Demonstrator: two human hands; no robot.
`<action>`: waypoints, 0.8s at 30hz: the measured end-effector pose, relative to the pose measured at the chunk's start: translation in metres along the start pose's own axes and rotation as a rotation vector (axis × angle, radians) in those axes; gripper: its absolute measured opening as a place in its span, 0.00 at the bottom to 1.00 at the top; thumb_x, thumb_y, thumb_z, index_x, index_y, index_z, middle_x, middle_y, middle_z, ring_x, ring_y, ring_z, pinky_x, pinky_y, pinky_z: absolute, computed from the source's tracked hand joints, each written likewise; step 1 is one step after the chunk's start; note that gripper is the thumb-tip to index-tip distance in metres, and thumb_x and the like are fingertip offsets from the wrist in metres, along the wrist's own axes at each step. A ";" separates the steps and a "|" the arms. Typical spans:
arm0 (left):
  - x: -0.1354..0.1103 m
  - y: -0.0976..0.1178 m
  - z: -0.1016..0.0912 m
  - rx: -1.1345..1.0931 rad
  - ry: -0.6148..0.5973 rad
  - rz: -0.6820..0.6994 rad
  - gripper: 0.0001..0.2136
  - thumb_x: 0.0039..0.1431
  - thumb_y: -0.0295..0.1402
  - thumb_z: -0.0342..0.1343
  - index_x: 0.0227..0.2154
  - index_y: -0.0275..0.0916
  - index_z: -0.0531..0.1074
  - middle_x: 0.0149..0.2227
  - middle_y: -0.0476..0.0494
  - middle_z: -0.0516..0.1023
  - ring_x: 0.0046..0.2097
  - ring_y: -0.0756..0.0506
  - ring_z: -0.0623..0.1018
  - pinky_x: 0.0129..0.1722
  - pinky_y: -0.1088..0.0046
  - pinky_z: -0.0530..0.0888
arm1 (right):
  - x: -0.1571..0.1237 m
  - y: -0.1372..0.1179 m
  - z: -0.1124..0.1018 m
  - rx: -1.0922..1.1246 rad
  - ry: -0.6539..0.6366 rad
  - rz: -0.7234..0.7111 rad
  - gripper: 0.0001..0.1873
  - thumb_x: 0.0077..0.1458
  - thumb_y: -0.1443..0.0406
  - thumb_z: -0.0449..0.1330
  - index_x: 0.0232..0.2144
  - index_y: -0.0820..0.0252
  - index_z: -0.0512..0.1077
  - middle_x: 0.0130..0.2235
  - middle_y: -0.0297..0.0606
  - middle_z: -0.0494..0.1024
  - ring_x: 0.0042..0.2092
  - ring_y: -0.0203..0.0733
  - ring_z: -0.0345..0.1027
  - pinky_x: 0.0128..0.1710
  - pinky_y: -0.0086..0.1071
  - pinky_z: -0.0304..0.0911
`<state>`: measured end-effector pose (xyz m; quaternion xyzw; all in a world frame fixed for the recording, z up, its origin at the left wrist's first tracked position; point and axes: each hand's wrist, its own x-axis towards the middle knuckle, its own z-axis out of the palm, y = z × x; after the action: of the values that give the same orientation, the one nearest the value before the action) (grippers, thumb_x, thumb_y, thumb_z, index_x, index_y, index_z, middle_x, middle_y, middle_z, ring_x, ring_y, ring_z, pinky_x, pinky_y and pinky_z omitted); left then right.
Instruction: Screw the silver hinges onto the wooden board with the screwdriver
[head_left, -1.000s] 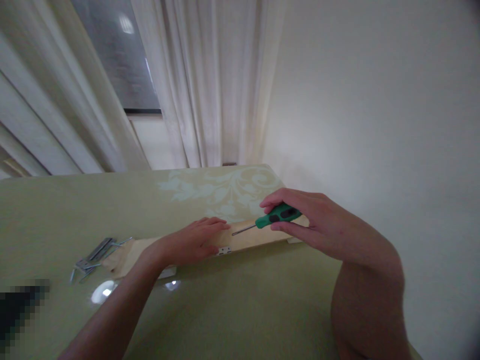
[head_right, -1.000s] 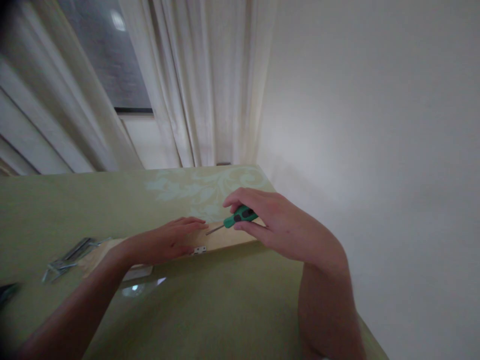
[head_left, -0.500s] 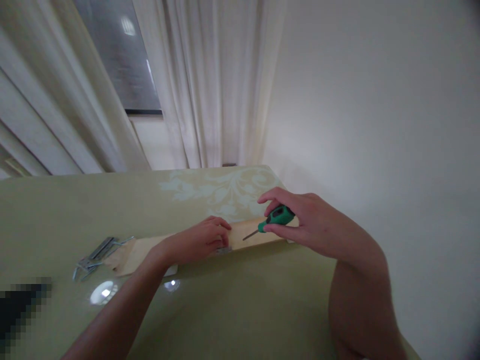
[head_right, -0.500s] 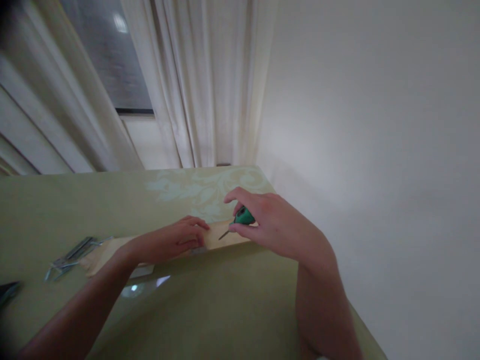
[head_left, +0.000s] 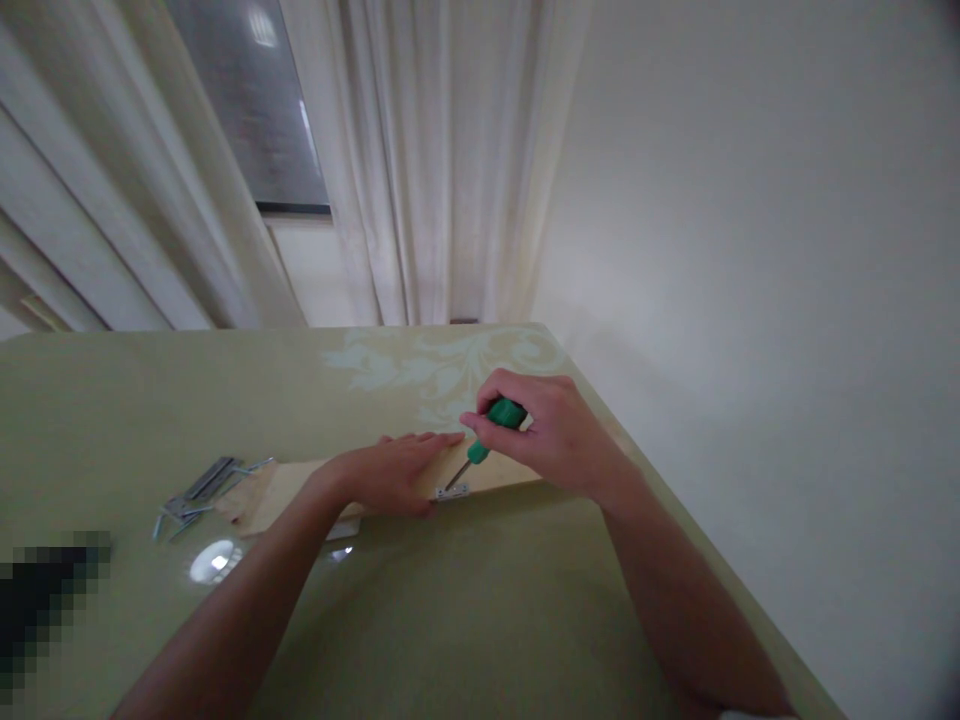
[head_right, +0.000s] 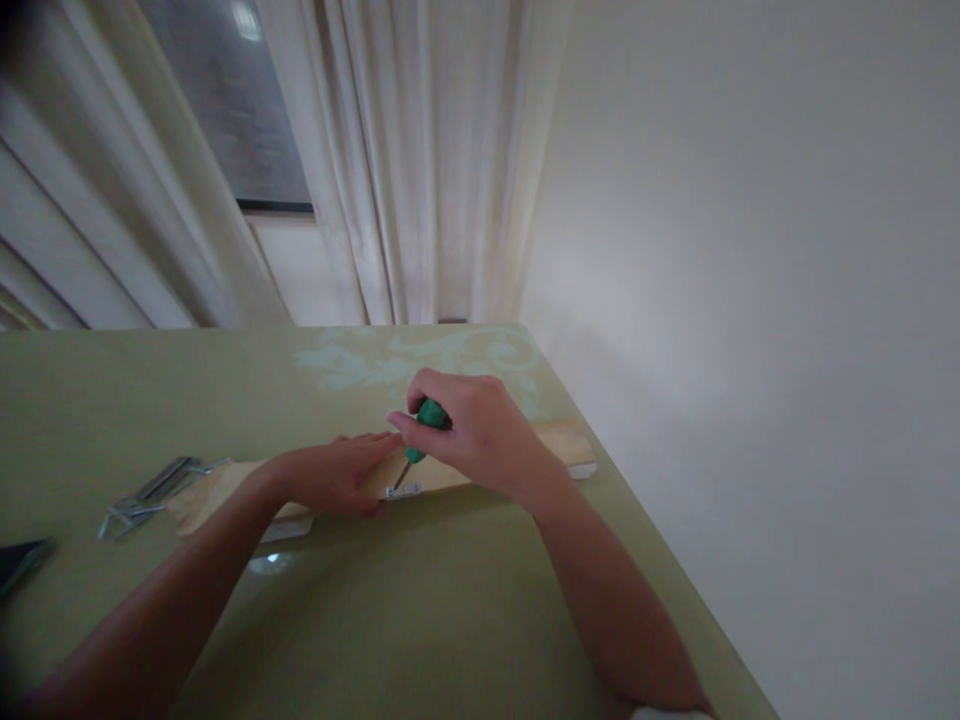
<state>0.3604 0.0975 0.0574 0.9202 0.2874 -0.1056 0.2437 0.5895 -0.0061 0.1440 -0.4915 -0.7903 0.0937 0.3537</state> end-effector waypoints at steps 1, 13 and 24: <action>-0.001 0.001 -0.001 -0.009 -0.008 -0.009 0.49 0.55 0.45 0.66 0.76 0.49 0.48 0.77 0.31 0.58 0.73 0.22 0.63 0.69 0.31 0.61 | 0.001 0.002 0.003 0.007 -0.005 0.006 0.12 0.67 0.54 0.66 0.36 0.55 0.74 0.32 0.31 0.80 0.34 0.36 0.71 0.37 0.29 0.60; -0.002 -0.001 -0.004 -0.113 0.044 0.044 0.51 0.51 0.45 0.71 0.75 0.45 0.54 0.74 0.32 0.64 0.71 0.26 0.69 0.70 0.43 0.65 | -0.001 0.001 0.007 -0.033 0.017 0.006 0.12 0.69 0.56 0.63 0.35 0.55 0.73 0.31 0.31 0.80 0.33 0.37 0.71 0.37 0.29 0.61; -0.014 -0.027 -0.017 -0.243 0.025 0.020 0.40 0.53 0.47 0.69 0.69 0.48 0.66 0.67 0.41 0.76 0.63 0.34 0.78 0.64 0.58 0.72 | 0.002 0.001 0.014 -0.066 -0.003 -0.004 0.10 0.68 0.58 0.64 0.35 0.55 0.72 0.32 0.32 0.80 0.33 0.36 0.71 0.36 0.29 0.61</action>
<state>0.3342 0.1192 0.0662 0.8880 0.2918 -0.0559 0.3510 0.5807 -0.0016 0.1343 -0.5012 -0.7944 0.0676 0.3364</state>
